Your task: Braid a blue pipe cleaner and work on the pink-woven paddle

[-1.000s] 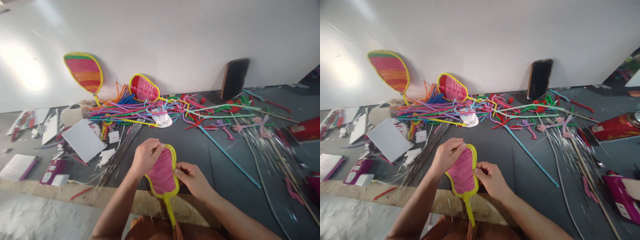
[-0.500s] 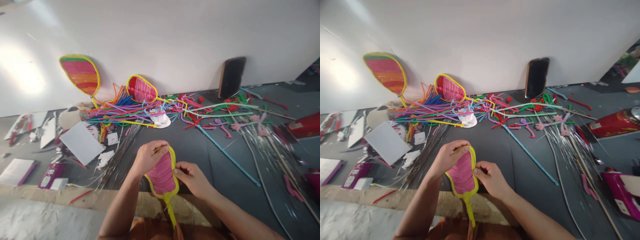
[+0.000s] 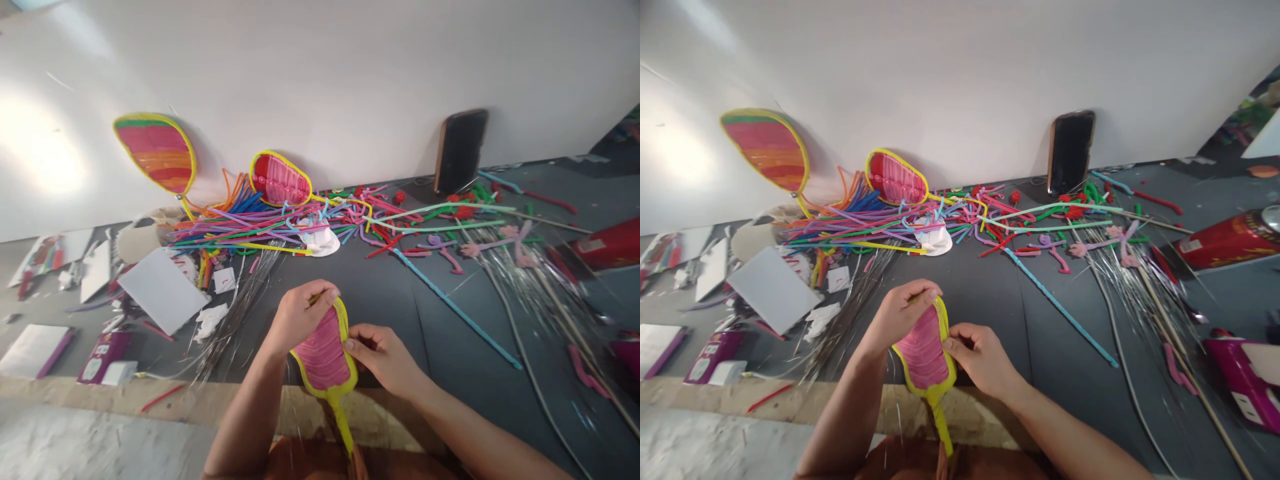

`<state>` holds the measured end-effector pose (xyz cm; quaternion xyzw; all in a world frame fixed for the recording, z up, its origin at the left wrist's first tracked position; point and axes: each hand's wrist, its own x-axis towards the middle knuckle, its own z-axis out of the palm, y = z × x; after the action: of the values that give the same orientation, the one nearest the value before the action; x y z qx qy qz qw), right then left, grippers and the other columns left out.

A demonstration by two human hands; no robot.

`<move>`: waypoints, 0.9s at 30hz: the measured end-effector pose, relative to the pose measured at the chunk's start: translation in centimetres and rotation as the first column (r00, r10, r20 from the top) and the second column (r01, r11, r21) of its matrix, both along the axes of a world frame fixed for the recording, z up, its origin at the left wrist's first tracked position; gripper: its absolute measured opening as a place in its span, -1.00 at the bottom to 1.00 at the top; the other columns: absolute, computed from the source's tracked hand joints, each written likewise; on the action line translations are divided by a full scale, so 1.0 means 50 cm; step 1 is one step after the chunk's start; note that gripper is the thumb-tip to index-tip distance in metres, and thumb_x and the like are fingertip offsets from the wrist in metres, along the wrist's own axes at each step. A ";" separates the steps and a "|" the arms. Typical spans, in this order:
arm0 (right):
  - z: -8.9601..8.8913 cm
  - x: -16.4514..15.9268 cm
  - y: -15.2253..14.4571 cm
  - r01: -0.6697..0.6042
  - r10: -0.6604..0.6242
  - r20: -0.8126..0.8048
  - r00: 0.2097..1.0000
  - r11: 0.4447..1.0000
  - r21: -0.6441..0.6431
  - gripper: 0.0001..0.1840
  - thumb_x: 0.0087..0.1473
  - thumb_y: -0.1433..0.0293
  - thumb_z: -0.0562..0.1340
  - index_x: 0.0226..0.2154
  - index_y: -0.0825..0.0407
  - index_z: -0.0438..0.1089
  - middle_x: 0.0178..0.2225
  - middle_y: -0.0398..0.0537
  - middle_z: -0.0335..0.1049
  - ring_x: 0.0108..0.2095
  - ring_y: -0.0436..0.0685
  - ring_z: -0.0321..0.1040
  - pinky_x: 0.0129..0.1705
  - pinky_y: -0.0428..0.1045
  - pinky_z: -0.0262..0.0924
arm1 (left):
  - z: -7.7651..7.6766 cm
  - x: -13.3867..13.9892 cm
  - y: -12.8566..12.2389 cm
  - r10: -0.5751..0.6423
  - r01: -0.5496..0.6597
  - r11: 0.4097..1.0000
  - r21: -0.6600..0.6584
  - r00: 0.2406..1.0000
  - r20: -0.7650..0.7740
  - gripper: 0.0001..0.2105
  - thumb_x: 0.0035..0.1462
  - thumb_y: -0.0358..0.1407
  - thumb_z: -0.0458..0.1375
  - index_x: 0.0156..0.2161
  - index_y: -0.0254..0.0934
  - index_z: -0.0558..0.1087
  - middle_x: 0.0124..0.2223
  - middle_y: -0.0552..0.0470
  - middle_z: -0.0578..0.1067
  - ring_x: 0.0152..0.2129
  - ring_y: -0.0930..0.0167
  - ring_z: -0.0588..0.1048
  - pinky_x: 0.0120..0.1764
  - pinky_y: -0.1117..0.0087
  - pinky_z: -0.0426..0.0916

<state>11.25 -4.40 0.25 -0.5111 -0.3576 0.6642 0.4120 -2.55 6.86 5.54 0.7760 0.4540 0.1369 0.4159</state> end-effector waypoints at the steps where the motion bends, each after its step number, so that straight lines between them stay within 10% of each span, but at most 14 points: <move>1: -0.001 0.000 0.001 0.003 -0.003 -0.008 1.000 1.000 -0.003 -0.64 0.03 0.10 0.21 -0.49 0.07 0.37 -0.63 -0.25 0.13 -0.59 -0.06 0.03 -0.53 -0.11 -0.06 | 0.000 0.000 0.001 -0.018 0.019 1.000 -0.006 1.000 0.014 -0.75 0.21 -0.16 0.02 -0.29 -0.21 0.50 -0.29 0.12 0.55 -0.33 0.48 0.47 -0.26 0.52 0.27; 12: 0.015 0.018 -0.005 0.078 -0.086 0.185 0.979 0.996 0.051 -0.73 0.05 0.19 0.18 -0.51 0.03 0.29 -0.61 -0.25 0.15 -0.60 -0.06 0.12 -0.57 -0.13 0.03 | 0.005 0.006 -0.008 -0.007 0.009 0.997 0.071 0.999 -0.031 -0.80 0.22 -0.21 0.04 -0.31 -0.18 0.49 -0.34 0.15 0.53 -0.38 0.50 0.46 -0.30 0.51 0.24; 27: 0.005 0.005 -0.018 0.090 -0.102 -0.097 0.990 0.989 -0.119 -0.69 -0.13 0.18 0.32 -0.44 0.07 0.34 -0.63 -0.28 0.24 -0.64 -0.09 0.20 -0.54 -0.13 0.16 | -0.004 0.009 -0.005 0.053 -0.047 0.992 0.119 0.997 -0.048 -0.77 0.21 -0.18 0.04 -0.31 -0.20 0.50 -0.34 0.13 0.54 -0.38 0.49 0.46 -0.31 0.50 0.22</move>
<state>11.48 -5.31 0.50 -0.5155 -0.2723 0.6884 0.4315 -2.12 6.60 5.36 0.7907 0.4751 0.1538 0.3541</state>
